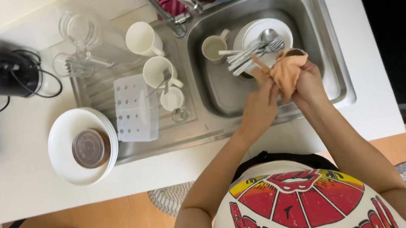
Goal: The person dries a pile of wet cutlery using a cloth. They pick up forks and spoons one by one from the sink, wipe them dry, and place them into a white bowl on the counter. The process continues until the pile in the sink is cleared.
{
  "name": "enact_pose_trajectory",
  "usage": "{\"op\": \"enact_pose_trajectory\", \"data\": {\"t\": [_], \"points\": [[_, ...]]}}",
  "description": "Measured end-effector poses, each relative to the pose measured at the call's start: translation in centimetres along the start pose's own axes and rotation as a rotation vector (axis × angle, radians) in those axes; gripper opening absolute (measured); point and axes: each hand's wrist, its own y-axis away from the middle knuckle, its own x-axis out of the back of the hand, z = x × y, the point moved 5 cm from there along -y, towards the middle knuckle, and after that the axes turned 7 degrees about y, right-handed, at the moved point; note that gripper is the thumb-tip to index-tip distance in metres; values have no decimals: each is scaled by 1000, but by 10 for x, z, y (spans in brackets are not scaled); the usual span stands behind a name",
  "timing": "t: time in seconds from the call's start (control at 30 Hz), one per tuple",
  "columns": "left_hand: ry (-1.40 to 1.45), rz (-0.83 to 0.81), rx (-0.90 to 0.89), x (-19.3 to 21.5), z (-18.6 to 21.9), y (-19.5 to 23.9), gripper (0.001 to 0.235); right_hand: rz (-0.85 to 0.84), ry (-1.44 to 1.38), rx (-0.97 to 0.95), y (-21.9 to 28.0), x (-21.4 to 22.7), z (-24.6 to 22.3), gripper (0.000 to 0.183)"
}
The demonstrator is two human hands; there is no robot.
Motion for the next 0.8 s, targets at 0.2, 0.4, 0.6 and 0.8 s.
{"op": "enact_pose_trajectory", "data": {"t": [0.2, 0.4, 0.6, 0.8], "points": [[11, 275, -337, 60, 100, 44, 29, -25, 187, 172, 19, -18, -12, 14], [-125, 145, -52, 41, 48, 58, 15, -38, 475, 592, 32, -32, -22, 13], [-71, 173, 11, 27, 41, 64, 20, 88, 193, 390, 38, -28, 5, 12], [61, 274, -130, 30, 46, 65, 21, 47, 40, 20, 65, -41, 2, 29]]}}
